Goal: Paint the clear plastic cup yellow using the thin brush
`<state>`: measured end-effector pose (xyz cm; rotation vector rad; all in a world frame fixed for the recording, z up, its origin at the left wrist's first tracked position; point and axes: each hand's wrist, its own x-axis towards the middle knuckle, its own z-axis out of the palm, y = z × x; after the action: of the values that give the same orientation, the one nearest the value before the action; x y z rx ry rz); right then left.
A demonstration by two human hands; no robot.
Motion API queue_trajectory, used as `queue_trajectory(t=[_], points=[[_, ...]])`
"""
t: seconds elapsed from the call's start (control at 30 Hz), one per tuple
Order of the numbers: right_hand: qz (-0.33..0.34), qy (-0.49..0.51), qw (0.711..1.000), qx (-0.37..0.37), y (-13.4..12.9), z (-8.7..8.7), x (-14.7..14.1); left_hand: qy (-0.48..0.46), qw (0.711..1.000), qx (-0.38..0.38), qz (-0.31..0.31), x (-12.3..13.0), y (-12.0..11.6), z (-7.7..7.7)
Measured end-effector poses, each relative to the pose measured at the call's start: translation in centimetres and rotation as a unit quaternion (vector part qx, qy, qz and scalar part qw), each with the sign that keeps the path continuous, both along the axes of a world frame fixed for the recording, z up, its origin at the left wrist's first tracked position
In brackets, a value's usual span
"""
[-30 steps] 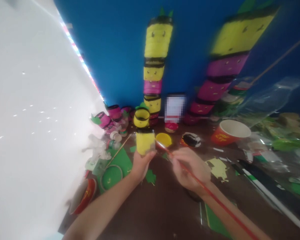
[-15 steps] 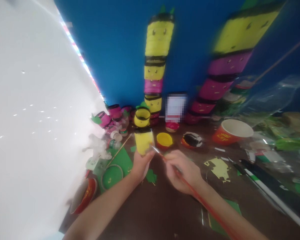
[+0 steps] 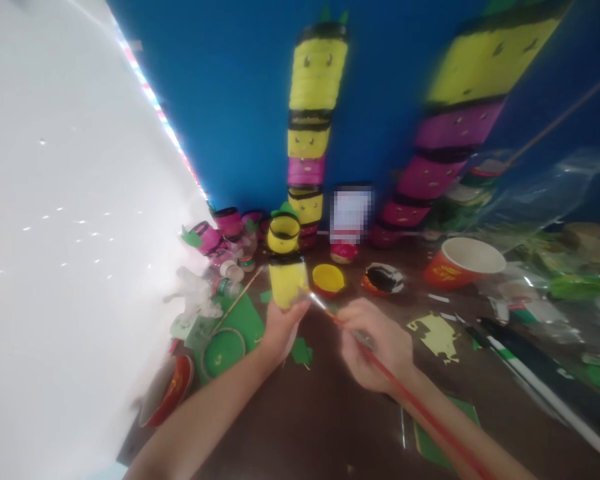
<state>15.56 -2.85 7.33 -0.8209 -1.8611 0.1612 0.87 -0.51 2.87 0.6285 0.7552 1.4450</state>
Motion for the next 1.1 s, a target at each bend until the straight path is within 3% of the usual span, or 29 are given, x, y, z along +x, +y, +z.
queue_trajectory(t=[0.13,0.3,0.53,0.73,1.1], points=[[-0.038,-0.003,0.999,-0.017,0.05,0.10,-0.19,0.001,1.000,0.018,-0.005,0.03,0.01,0.06],[0.007,0.005,1.000,0.009,0.09,0.18,-0.04,0.006,1.000,-0.003,0.004,0.00,0.04,-0.25],[-0.029,-0.007,1.000,0.002,-0.09,0.55,-0.37,0.019,1.000,0.015,-0.004,0.05,-0.09,0.14],[0.003,0.009,1.000,0.011,-0.10,0.45,-0.09,0.030,0.999,-0.013,0.006,-0.01,-0.02,-0.21],[-0.012,-0.003,1.000,-0.016,-0.27,0.43,-0.28,0.016,1.000,-0.002,-0.001,0.05,-0.05,-0.07]])
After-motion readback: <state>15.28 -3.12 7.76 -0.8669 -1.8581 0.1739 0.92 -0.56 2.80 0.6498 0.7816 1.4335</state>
